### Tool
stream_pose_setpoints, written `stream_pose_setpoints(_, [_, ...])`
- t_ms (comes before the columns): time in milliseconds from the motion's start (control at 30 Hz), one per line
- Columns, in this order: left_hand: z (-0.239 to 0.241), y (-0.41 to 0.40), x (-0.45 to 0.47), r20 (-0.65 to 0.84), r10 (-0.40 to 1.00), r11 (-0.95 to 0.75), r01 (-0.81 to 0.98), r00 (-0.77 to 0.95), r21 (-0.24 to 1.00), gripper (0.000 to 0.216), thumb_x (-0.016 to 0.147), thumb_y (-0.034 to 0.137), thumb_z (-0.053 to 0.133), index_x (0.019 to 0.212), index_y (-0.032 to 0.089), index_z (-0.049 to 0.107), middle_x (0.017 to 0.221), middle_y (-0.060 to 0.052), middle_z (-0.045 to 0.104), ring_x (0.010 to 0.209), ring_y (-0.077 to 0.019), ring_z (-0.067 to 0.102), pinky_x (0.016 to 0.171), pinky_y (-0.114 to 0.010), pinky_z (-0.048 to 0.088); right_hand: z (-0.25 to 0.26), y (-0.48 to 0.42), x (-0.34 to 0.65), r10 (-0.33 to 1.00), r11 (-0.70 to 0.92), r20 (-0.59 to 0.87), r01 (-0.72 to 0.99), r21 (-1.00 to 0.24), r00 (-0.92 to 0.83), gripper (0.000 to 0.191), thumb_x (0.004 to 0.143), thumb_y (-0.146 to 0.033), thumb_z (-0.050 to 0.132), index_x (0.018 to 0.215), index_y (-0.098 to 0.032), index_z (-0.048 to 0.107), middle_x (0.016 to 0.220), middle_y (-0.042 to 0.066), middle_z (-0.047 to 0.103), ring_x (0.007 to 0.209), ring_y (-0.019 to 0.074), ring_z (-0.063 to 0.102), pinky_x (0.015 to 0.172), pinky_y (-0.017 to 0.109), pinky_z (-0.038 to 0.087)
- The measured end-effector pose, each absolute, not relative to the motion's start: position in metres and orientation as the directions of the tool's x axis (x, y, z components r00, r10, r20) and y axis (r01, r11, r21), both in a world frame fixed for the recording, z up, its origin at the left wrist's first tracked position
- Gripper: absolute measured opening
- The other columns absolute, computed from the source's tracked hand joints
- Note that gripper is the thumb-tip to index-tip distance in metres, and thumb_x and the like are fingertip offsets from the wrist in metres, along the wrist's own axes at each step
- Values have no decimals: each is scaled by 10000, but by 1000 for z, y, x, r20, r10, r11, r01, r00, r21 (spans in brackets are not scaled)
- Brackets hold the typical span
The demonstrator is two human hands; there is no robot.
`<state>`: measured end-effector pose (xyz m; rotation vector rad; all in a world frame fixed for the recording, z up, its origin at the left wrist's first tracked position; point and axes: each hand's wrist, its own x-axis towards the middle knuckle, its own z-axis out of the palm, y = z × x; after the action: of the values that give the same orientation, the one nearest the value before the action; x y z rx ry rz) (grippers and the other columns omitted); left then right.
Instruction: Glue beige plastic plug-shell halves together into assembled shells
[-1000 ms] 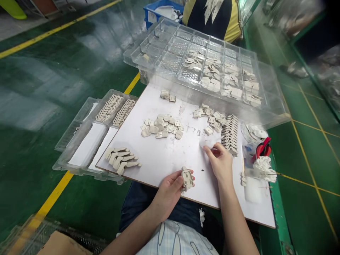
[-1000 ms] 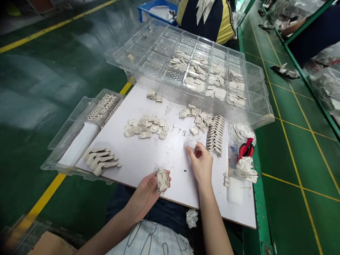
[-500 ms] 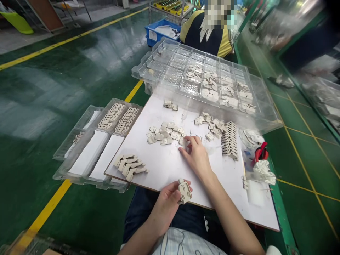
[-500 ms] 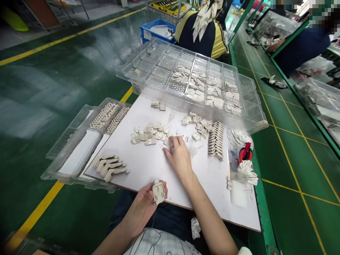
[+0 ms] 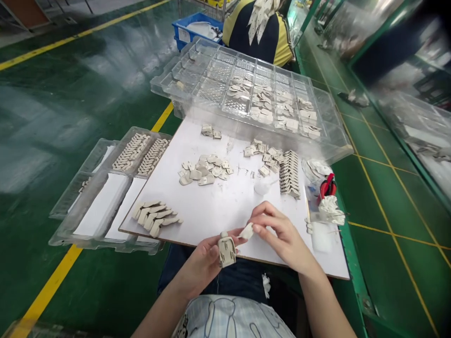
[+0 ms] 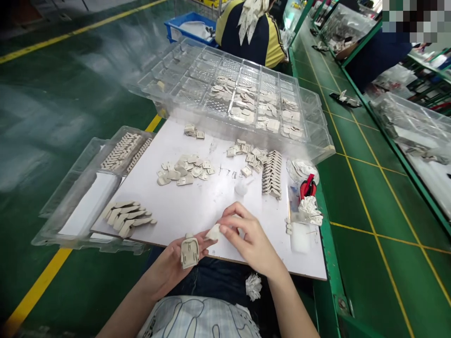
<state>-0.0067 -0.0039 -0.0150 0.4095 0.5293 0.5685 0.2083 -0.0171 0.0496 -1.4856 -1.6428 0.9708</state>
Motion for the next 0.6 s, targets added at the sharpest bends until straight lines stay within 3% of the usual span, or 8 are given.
stream_pose_setpoints(133, [-19,-2,0,-326,407,830,-197,853,522,543,674,640,823,962,180,824,1142,-136,755,1078,-296,670,1029,-413,440,48,-36,213,966,51,-86,503,-863,-245,263,1024,-283,499,919,-211,730,1061,63,561,920,155,618,847,302,549])
stream_pose_setpoints(233, [-18,0,7,-338,330,834,-105,881,542,558,672,627,832,992,170,823,1125,-153,773,1149,-323,668,1064,-433,436,50,-46,224,958,94,-70,537,-838,-277,218,1007,-269,529,1018,-230,743,1115,72,580,994,170,628,884,310,545])
stream_pose_setpoints(300, [-19,-1,11,-348,335,859,-132,876,494,511,679,583,852,1012,197,822,1218,-157,758,1234,-336,644,1104,-444,421,51,-54,242,995,97,59,591,-801,-83,195,986,-311,580,1081,-254,741,1076,64,618,981,182,639,841,312,545])
stream_pose_setpoints(333, [-20,-1,13,-349,352,873,-170,869,457,476,689,560,857,1012,212,822,1276,-152,739,1273,-338,628,1125,-446,410,51,-59,254,975,70,188,635,-769,121,192,978,-336,597,1078,-254,738,1017,55,634,932,183,641,802,313,539])
stream_pose_setpoints(367, [-21,-2,16,-348,374,883,-215,860,418,443,703,543,855,1006,222,822,1337,-144,712,1311,-337,607,1147,-443,397,51,-63,268,878,12,333,678,-735,345,190,967,-361,614,1051,-243,736,939,41,640,853,179,632,752,311,524])
stream_pose_setpoints(433, [-24,-6,21,-343,421,887,-302,840,350,409,740,531,833,1012,226,821,1434,-126,652,1385,-333,548,1184,-431,369,48,-70,299,463,-202,572,708,-676,678,224,931,-412,654,969,-203,725,826,24,618,722,170,582,697,318,485])
stream_pose_setpoints(500, [-27,-9,26,-346,464,879,-377,815,291,410,774,530,806,1049,225,814,1481,-115,615,1455,-329,469,1213,-426,336,41,-73,326,419,-382,568,705,-597,708,362,811,-491,763,987,-177,721,811,25,629,644,164,551,646,322,459])
stream_pose_setpoints(600, [-29,-11,32,-364,509,860,-454,780,231,408,810,514,781,1097,225,797,1506,-108,590,1514,-323,375,1229,-429,306,26,-71,348,497,-462,526,724,-512,690,337,814,-520,729,838,-185,708,745,32,644,615,182,555,632,337,440])
